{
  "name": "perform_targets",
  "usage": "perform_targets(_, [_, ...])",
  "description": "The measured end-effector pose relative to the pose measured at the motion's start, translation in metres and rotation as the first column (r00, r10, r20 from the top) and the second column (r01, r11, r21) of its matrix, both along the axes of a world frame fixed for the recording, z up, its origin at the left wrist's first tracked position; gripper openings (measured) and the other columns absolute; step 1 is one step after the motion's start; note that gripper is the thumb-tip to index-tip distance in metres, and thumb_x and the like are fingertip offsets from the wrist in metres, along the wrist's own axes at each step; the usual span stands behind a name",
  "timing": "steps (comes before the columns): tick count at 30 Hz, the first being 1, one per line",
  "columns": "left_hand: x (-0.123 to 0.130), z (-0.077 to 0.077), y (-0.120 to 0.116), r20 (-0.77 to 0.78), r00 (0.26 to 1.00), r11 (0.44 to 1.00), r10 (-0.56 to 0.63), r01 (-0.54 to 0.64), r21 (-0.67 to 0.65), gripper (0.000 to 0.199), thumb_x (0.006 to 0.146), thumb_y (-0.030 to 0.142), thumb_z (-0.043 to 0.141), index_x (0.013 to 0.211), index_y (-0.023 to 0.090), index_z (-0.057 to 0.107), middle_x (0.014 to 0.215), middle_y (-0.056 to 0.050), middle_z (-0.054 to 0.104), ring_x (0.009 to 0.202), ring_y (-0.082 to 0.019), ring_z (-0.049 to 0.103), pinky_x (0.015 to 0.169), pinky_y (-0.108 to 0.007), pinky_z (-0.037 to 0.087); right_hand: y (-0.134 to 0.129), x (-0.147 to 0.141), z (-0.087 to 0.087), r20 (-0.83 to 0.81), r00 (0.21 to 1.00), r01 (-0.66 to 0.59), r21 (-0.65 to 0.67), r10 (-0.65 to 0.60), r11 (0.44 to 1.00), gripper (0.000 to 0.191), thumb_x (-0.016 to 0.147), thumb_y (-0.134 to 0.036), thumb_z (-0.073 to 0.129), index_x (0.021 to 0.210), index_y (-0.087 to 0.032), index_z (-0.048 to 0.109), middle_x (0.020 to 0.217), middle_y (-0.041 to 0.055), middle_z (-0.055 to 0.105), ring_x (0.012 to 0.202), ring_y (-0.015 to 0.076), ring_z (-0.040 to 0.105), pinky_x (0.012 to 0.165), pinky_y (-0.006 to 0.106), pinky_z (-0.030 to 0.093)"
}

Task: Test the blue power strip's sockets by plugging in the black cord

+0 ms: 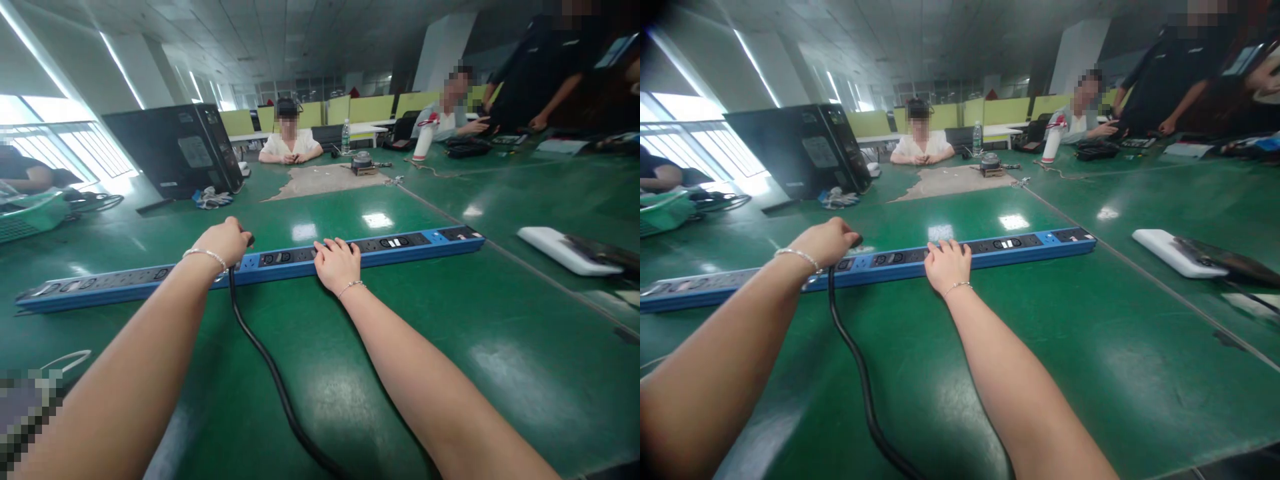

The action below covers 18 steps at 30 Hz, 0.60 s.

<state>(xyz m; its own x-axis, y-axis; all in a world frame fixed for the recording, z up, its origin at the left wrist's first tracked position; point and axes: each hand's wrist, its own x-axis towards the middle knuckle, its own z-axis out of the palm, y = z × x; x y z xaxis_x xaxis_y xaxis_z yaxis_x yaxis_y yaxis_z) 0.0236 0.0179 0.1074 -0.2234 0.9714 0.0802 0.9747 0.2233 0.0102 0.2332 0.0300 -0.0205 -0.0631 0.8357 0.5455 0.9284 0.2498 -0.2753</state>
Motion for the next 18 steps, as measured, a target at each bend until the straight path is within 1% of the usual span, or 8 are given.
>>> perform_targets(3, [-0.021, -0.022, -0.003, 0.018, 1.000, 1.000, -0.001, 0.001, -0.018, 0.038, 0.083, 0.041, 0.038, 0.105, 0.017, 0.058, 0.103, -0.016, 0.067, 0.098, -0.029, 0.062, 0.081, -0.037, 0.047, 0.000, 0.000, 0.000, -0.009, 1.000, 0.000, 0.011, 0.000, 1.000, 0.038, 0.090, -0.030, 0.035, 0.115, -0.032, 0.064, 0.125, -0.0008, 0.060, 0.121, 0.0213, 0.043, 0.102, 0.045, 0.018])
perform_targets(6, [-0.024, -0.033, -0.003, 0.013, 1.000, 0.998, -0.022, 0.023, -0.056, 0.037, 0.083, 0.041, 0.038, 0.104, 0.018, 0.058, 0.102, -0.015, 0.068, 0.097, -0.028, 0.063, 0.080, -0.035, 0.047, 0.000, 0.001, 0.000, -0.011, 1.000, -0.004, 0.019, 0.004, 1.000, 0.038, 0.090, -0.030, 0.036, 0.114, -0.032, 0.064, 0.124, -0.0010, 0.061, 0.119, 0.0212, 0.044, 0.101, 0.045, 0.019])
perform_targets(9, [-0.022, -0.037, -0.001, -0.004, 0.999, 0.995, -0.045, 0.045, -0.094, 0.035, 0.084, 0.041, 0.038, 0.103, 0.020, 0.058, 0.103, -0.014, 0.068, 0.097, -0.027, 0.063, 0.078, -0.033, 0.046, 0.000, 0.001, 0.000, -0.009, 1.000, -0.005, 0.029, 0.005, 1.000, 0.037, 0.089, -0.030, 0.036, 0.113, -0.032, 0.065, 0.123, -0.0010, 0.061, 0.118, 0.0210, 0.045, 0.100, 0.045, 0.019])
perform_targets(14, [-0.020, -0.037, 0.003, -0.035, 0.998, 0.992, -0.048, 0.044, -0.118, 0.035, 0.084, 0.041, 0.039, 0.103, 0.019, 0.059, 0.104, -0.013, 0.069, 0.098, -0.026, 0.063, 0.079, -0.032, 0.046, 0.001, 0.000, -0.001, -0.012, 1.000, -0.001, 0.034, 0.002, 0.999, 0.037, 0.089, -0.030, 0.037, 0.113, -0.032, 0.065, 0.123, -0.0005, 0.061, 0.118, 0.0211, 0.044, 0.101, 0.045, 0.018])
perform_targets(18, [-0.018, -0.042, 0.008, -0.094, 0.993, 0.986, -0.078, 0.063, -0.153, 0.037, 0.083, 0.041, 0.038, 0.104, 0.019, 0.058, 0.101, -0.013, 0.069, 0.095, -0.026, 0.064, 0.076, -0.032, 0.047, 0.001, 0.000, -0.001, -0.014, 1.000, 0.000, 0.035, 0.000, 0.999, 0.037, 0.089, -0.029, 0.037, 0.113, -0.032, 0.065, 0.123, -0.0005, 0.061, 0.118, 0.0210, 0.044, 0.100, 0.045, 0.018])
